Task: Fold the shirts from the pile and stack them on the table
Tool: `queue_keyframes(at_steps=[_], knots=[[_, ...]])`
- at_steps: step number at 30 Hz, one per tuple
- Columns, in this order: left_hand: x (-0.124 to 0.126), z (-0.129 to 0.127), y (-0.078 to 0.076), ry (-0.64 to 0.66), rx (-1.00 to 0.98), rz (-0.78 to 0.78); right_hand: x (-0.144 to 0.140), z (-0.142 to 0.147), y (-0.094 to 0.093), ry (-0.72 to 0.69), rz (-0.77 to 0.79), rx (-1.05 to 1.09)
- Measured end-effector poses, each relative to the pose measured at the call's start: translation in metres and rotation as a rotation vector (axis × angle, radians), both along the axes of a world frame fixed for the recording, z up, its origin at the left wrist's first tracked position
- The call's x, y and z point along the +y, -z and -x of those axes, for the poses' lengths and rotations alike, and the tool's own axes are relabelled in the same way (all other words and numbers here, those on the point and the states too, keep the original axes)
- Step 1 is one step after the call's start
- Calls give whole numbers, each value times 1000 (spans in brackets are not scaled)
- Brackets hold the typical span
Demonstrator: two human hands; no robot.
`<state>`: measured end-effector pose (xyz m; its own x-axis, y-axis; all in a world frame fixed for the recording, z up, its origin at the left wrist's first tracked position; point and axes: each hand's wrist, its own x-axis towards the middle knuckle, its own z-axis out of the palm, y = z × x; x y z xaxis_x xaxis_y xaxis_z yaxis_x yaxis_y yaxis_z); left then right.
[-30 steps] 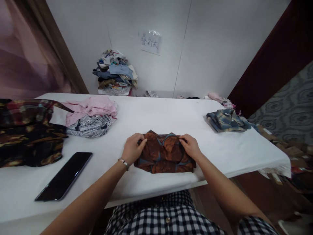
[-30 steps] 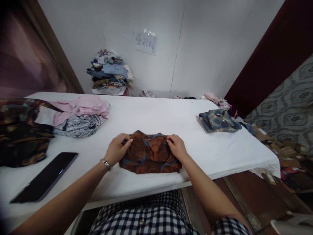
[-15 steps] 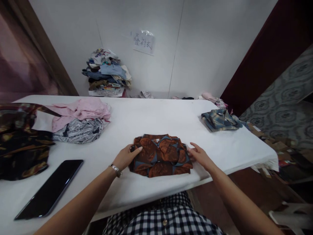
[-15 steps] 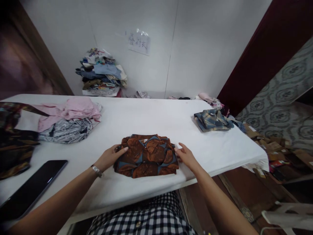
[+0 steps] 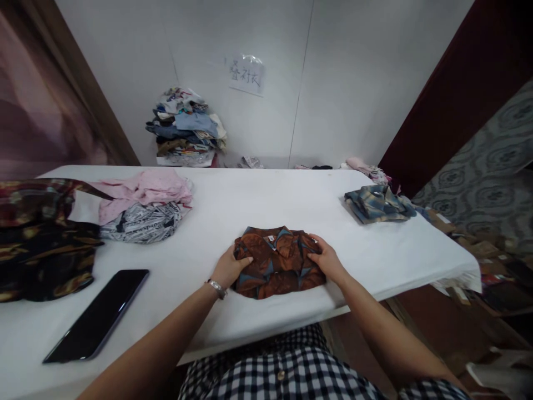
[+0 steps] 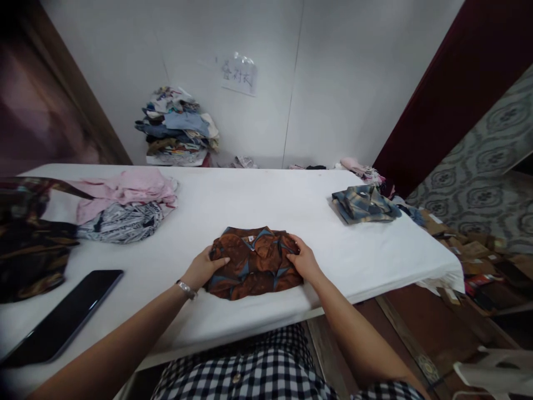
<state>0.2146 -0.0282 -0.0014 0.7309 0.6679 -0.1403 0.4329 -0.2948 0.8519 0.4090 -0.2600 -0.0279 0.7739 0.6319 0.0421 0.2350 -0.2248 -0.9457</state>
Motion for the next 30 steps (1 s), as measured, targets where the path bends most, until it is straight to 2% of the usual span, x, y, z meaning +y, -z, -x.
queue_keyframes(at_steps=[3, 6, 8, 11, 13, 17, 20, 25, 27, 30], knots=[[4, -1, 5, -8, -1, 94, -15, -4, -9, 94, 129, -87], [5, -2, 10, -12, -34, 109, -37, 14, -25, 176, 68, -177], [6, -4, 11, -21, -52, 145, -48, 40, -35, 106, -3, 51], [7, -8, 8, -22, -56, 211, -53, 89, -40, -164, -28, 694], [9, -12, 3, -17, -62, 228, -48, 116, -37, -289, -62, 1007], [11, -17, -11, 10, -64, 308, -21, 137, -25, -346, -203, 1284], [11, -17, -19, 35, -95, 370, 4, 136, -19, -276, -341, 1338], [8, -9, -23, 36, -178, 430, 34, 133, -17, -55, -591, 1318], [5, -4, -23, 19, -197, 404, 40, 131, -20, -2, -647, 1291], [-2, 2, -21, -1, -193, 282, 48, 128, -26, 68, -701, 1229]])
